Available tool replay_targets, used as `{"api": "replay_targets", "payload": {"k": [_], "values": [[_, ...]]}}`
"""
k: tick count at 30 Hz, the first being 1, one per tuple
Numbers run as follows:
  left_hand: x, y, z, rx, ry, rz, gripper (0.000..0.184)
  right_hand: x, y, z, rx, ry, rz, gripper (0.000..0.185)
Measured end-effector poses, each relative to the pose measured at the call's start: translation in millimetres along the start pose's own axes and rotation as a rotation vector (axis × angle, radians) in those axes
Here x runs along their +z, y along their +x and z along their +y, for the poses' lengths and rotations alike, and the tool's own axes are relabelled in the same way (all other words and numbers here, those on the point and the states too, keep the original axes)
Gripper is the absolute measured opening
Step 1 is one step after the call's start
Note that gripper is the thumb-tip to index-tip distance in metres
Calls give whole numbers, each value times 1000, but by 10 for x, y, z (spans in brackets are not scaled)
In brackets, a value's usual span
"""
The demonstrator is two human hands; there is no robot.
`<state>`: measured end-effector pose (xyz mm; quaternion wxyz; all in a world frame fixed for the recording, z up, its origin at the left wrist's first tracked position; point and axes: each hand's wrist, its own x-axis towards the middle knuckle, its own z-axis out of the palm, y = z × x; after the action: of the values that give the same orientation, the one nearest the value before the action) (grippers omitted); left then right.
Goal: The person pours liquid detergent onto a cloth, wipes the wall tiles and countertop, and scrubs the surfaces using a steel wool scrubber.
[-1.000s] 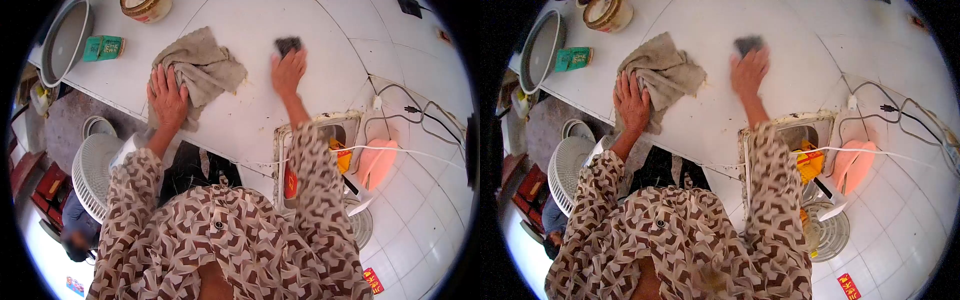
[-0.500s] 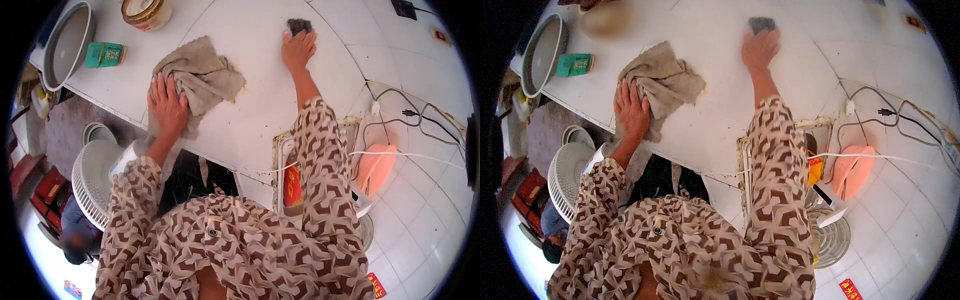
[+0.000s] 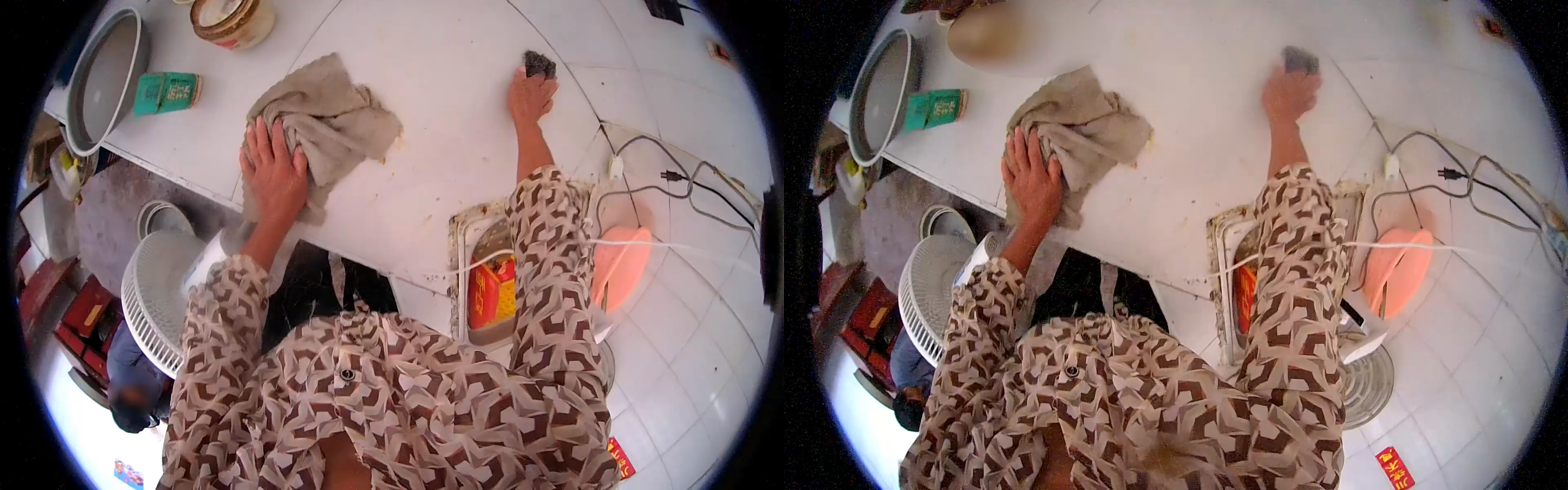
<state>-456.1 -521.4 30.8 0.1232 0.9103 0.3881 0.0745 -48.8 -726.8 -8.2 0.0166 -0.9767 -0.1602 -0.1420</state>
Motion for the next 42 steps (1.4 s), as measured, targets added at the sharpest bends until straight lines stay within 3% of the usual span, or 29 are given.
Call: {"api": "replay_targets", "payload": {"k": [2, 4, 8, 11, 12, 14, 16, 19, 22, 26, 27, 30, 33, 36, 39, 42], "values": [[-28, -6, 9, 2, -10, -12, 56, -283, -471, -268, -6, 154, -262, 63], [33, -7, -17, 32, -18, 23, 54, -482, -1358, -608, -227, 146, -180, 65], [101, -33, -136, 89, -99, 74, 49, -1430, -2948, -1052, -553, 287, -641, 64], [199, 85, -262, 147, -195, 117, 41, -1374, -3043, -904, -778, 318, -741, 68], [215, 73, -308, 163, -234, 110, 38, -1147, -2835, -960, -578, 284, -644, 65], [221, 191, -394, 150, -324, 171, 30, -1008, -2246, -1072, -452, 258, -367, 59], [257, 195, -572, 86, -413, 134, 30, -841, -2174, -1196, -417, 272, -286, 59], [367, 274, -572, -355, -648, 241, 30, -1069, -2714, -1233, -517, 365, -543, 58], [411, 149, -550, -268, -457, 218, 32, -1010, -2515, -1163, -595, 205, -472, 60], [434, 68, -402, -184, -251, 305, 39, -865, -2169, -1433, -384, 316, -318, 59], [493, 71, -396, -218, -203, 279, 40, -870, -2327, -1456, -421, 298, -405, 60], [507, 77, -313, -233, -187, 285, 39, -1146, -2777, -1392, -638, 430, -560, 61], [421, 66, -285, -232, -189, 286, 39, -804, -2270, -1470, -654, 232, -363, 57], [473, 61, -314, -230, -189, 315, 40, -827, -2063, -1715, -446, 282, -315, 58], [461, 48, -292, -236, -162, 288, 41, -1088, -2595, -1491, -653, 339, -504, 62], [339, 62, -266, -223, -194, 287, 41, -941, -2406, -1409, -647, 187, -423, 63]]}}
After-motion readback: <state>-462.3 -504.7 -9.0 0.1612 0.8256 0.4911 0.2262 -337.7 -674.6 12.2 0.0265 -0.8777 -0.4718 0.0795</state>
